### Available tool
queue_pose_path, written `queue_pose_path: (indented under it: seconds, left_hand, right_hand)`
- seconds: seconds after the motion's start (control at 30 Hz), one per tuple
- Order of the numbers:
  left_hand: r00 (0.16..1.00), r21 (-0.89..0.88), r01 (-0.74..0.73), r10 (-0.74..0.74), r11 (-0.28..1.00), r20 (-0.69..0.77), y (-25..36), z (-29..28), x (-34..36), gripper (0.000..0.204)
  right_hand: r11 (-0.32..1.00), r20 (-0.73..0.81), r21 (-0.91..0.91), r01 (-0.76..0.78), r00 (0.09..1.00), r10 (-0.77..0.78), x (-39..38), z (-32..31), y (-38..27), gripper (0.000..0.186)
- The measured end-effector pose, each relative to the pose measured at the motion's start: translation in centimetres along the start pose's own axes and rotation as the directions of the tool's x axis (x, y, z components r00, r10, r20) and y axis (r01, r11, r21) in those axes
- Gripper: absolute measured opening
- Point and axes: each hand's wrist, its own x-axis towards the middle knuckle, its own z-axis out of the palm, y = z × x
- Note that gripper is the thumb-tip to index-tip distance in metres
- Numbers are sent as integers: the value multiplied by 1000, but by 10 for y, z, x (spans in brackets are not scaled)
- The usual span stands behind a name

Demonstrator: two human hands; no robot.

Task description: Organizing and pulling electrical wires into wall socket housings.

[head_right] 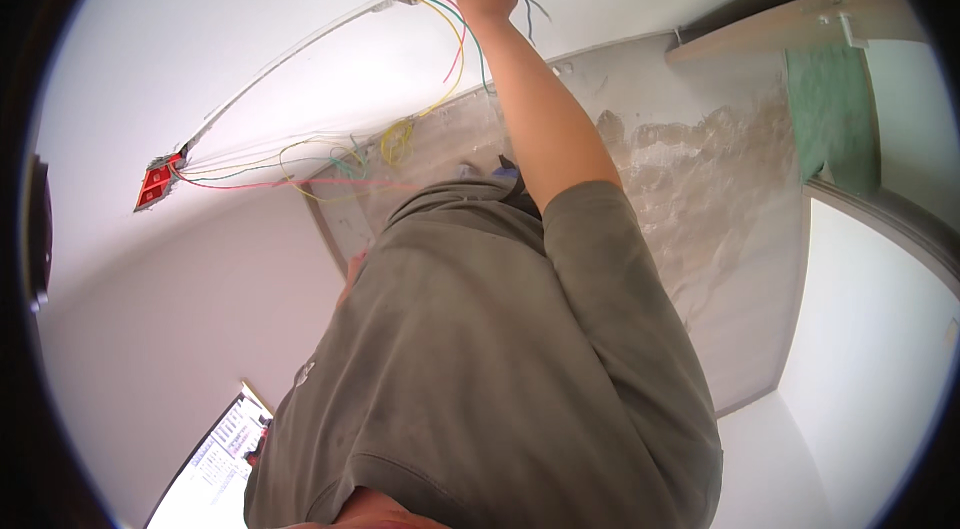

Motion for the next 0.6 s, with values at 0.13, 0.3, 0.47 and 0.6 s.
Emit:
queue_pose_path:
  seconds: [0.13, 0.3, 0.47, 0.6]
  left_hand:
    - [977, -115, 200, -190, 973, 95, 148, -10, 10, 32]
    - [981, -291, 193, -177, 937, 81, 145, -16, 16, 32]
    - [990, -43, 127, -124, 991, 64, 111, -5, 4, 33]
    - [992, -179, 96, -79, 979, 103, 22, 14, -11, 29]
  right_hand:
    - [997, 34, 23, -78, 996, 77, 3, -22, 1, 19]
    - [273, 514, 663, -697, 688, 512, 14, -47, -33, 20]
    - [-399, 728, 677, -619, 483, 486, 27, -34, -19, 12]
    - [-76, 581, 685, -725, 480, 657, 23, -36, -44, 14]
